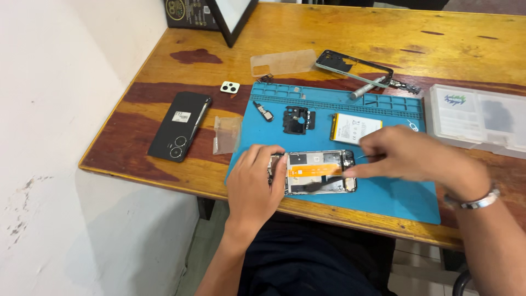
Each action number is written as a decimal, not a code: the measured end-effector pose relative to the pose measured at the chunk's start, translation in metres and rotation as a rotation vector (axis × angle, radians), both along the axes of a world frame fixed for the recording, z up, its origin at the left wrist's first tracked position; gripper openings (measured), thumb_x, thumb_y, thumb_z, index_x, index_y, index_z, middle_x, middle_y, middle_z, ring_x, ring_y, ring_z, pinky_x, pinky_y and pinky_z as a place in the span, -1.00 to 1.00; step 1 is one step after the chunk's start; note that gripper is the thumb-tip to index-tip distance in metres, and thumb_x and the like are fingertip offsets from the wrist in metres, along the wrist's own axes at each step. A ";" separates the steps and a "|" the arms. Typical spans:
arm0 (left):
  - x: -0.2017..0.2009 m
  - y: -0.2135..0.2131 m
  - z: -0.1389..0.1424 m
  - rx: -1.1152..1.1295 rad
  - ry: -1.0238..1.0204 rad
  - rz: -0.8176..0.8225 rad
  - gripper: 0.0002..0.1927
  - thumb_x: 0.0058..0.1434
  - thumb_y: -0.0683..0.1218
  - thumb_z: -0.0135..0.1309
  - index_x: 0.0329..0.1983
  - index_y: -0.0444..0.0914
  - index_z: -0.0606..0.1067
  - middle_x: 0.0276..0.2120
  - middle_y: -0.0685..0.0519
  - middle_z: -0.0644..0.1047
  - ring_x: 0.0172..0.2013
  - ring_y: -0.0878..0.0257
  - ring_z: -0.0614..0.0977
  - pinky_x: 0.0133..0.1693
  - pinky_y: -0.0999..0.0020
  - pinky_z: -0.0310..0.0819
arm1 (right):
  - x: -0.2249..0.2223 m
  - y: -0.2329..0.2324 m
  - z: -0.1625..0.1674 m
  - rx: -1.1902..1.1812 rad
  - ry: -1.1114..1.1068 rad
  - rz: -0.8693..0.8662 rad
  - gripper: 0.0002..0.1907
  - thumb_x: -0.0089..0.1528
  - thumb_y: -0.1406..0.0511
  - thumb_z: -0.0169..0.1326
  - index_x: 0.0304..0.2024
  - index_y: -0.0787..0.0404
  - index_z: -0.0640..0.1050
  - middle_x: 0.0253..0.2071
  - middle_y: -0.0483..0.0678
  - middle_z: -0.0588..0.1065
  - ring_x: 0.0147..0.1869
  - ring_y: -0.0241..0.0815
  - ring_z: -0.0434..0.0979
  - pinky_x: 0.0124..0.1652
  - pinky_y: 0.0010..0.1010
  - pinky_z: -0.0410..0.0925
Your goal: The person cleans the internal components of a disassembled smartphone using a small brush. They systematically brush the motherboard area, battery compartment, and surrounding surfaces while holding the device with the other hand.
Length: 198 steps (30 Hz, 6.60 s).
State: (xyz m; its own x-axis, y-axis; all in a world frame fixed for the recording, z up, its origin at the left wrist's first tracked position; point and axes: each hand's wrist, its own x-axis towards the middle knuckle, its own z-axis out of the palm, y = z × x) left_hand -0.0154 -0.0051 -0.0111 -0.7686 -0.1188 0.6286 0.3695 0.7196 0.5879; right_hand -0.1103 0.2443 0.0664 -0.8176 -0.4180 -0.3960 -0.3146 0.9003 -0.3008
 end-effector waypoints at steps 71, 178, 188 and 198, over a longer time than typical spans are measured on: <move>0.002 0.006 -0.010 0.290 0.075 -0.075 -0.79 0.31 -0.12 0.23 -0.14 -0.29 0.45 -0.32 0.01 0.44 -0.38 0.12 0.49 -0.31 0.25 0.39 | 0.011 -0.007 0.002 -0.199 0.470 0.224 -0.47 0.12 -0.08 0.26 -0.60 0.23 0.59 -0.87 -0.01 0.34 -0.82 -0.15 0.27 -0.68 -0.32 0.13; 0.006 -0.007 -0.012 0.499 -0.127 -0.002 -0.77 0.41 -0.09 0.02 -0.01 -0.34 0.38 -0.39 0.02 0.59 -0.45 0.31 0.66 -0.40 0.37 0.55 | 0.007 -0.008 -0.001 -0.008 0.216 -0.104 -0.46 0.31 -0.10 -0.02 -0.25 0.21 0.67 -0.71 0.18 0.45 -0.61 0.13 0.46 -0.46 -0.06 0.35; 0.006 -0.008 -0.012 0.479 -0.116 -0.030 -0.75 0.40 -0.10 0.01 0.03 -0.35 0.35 -0.41 0.01 0.59 -0.47 0.32 0.66 -0.42 0.36 0.53 | -0.002 0.012 0.002 0.047 0.146 -0.055 -0.31 0.27 -0.15 0.04 -0.55 0.33 0.66 -0.83 0.07 0.26 -0.74 -0.10 0.18 -0.59 -0.19 0.15; 0.006 -0.010 -0.015 0.506 -0.173 -0.026 -0.73 0.42 -0.06 -0.01 0.01 -0.35 0.34 -0.45 0.03 0.58 -0.50 0.36 0.63 -0.47 0.42 0.50 | 0.004 -0.013 -0.016 -0.162 0.309 0.008 -0.43 0.30 -0.08 -0.08 -0.30 0.24 0.69 -0.72 0.08 0.44 -0.66 0.00 0.45 -0.51 -0.12 0.32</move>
